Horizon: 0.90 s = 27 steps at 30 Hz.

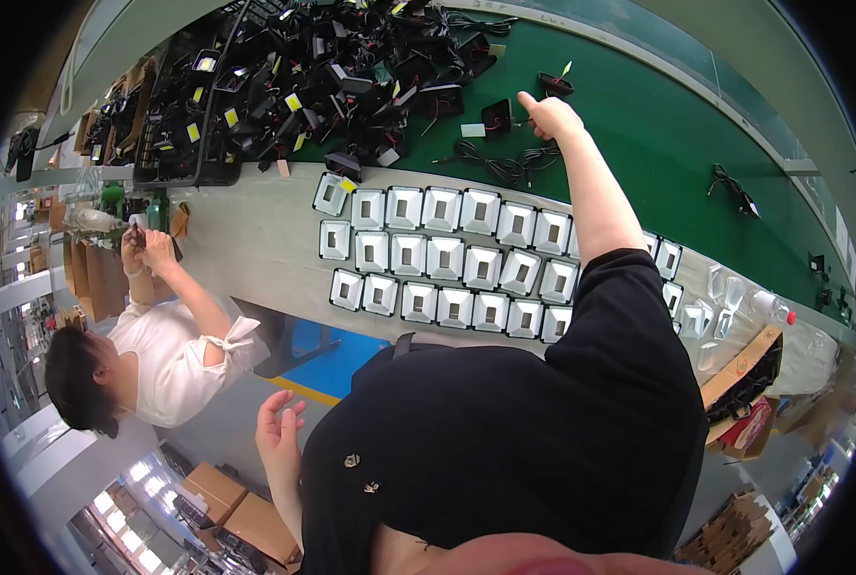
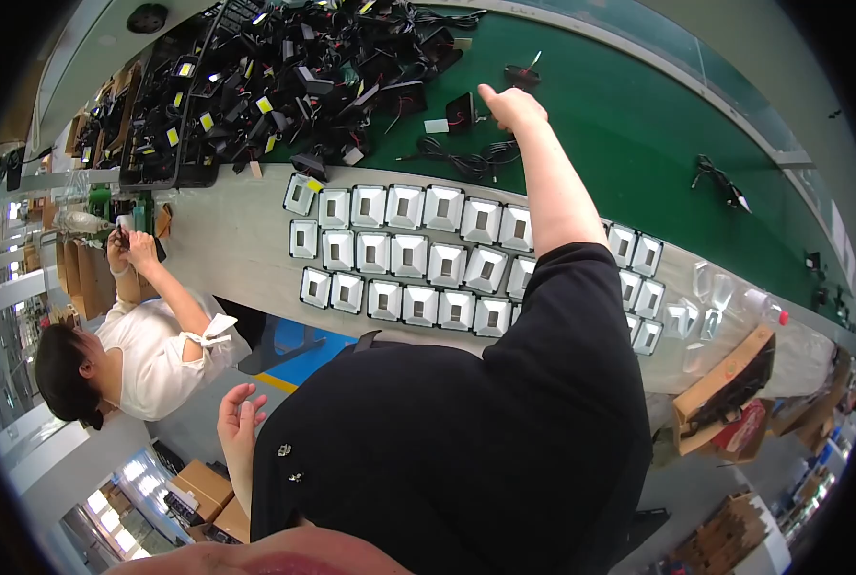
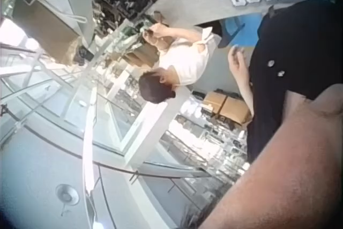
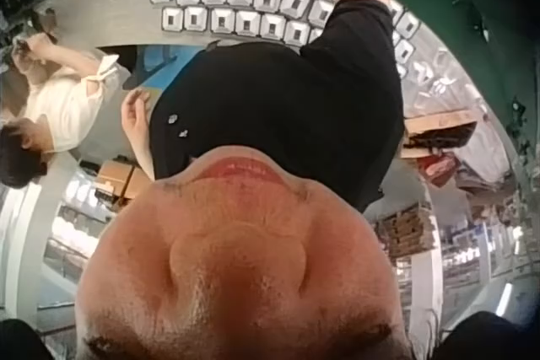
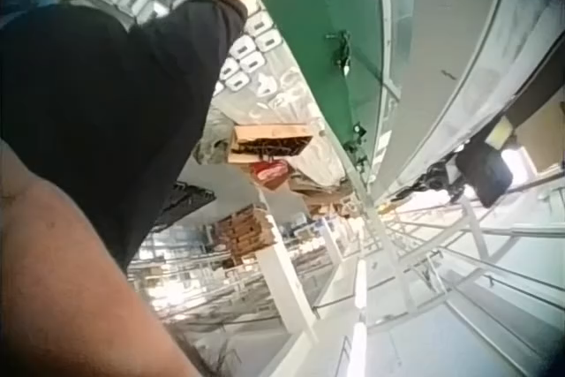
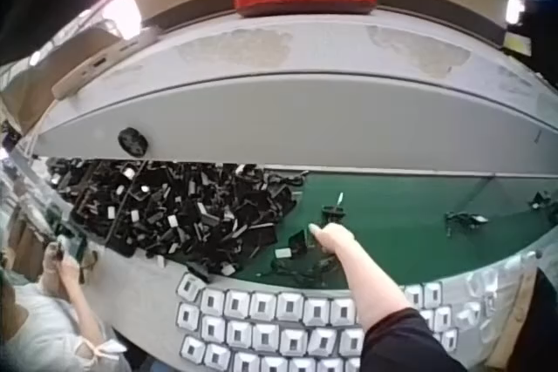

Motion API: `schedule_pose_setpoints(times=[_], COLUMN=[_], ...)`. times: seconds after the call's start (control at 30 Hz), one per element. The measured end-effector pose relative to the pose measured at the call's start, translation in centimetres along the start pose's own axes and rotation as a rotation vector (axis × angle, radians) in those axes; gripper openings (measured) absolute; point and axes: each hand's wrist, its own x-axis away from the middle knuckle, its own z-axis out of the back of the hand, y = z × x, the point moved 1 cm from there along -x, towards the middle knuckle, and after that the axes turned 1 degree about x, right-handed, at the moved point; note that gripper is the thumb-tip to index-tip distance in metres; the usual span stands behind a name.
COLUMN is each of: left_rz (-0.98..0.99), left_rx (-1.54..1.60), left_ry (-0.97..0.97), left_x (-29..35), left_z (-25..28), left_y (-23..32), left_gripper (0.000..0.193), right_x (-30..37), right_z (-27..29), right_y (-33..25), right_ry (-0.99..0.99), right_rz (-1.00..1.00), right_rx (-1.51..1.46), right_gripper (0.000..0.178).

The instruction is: Assembling internal LED circuit boards and wiring into plastic housing components on an assembly line.

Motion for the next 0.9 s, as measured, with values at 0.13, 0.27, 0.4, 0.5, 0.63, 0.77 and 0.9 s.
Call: schedule_pose_setpoints(times=[0.13, 0.27, 0.4, 0.5, 0.63, 0.77, 0.9], left_rz=[-0.015, -0.05, -0.162, -0.337, -0.595, -0.68, -0.558], left_rx=[0.014, 0.042, 0.071, 0.048, 0.207, 0.652, 0.93], left_ry=[-0.003, -0.036, -0.124, -0.224, -0.375, -0.739, -1.124], left_x=[-0.3, -1.0, -2.7, -4.3, -4.1, -6.2, -4.6], left_z=[0.3, 1.3, 2.1, 2.5, 2.6, 3.3, 7.2], left_y=[-0.2, -0.5, 1.0, 3.7, 7.2, 8.6, 6.7], left_gripper=[0.027, 0.027, 0.028, 0.03, 0.051, 0.06, 0.06], right_x=[2.7, 8.9, 17.0, 23.3, 34.1, 41.8, 46.0], right_z=[2.4, 8.0, 12.0, 13.8, 13.3, 8.4, 2.0], right_y=[-2.1, -5.6, -9.9, -13.6, -19.7, -23.7, -26.0], right_ry=[-0.146, -0.168, -0.128, -0.1, -0.221, -0.412, -0.672], right_rz=[0.353, 0.358, 0.583, 0.833, 1.073, 1.046, 0.979], right_rx=[-0.023, -0.334, -0.465, -0.487, -0.483, -0.544, -0.808], right_gripper=[0.033, 0.031, 0.031, 0.03, 0.029, 0.023, 0.022])
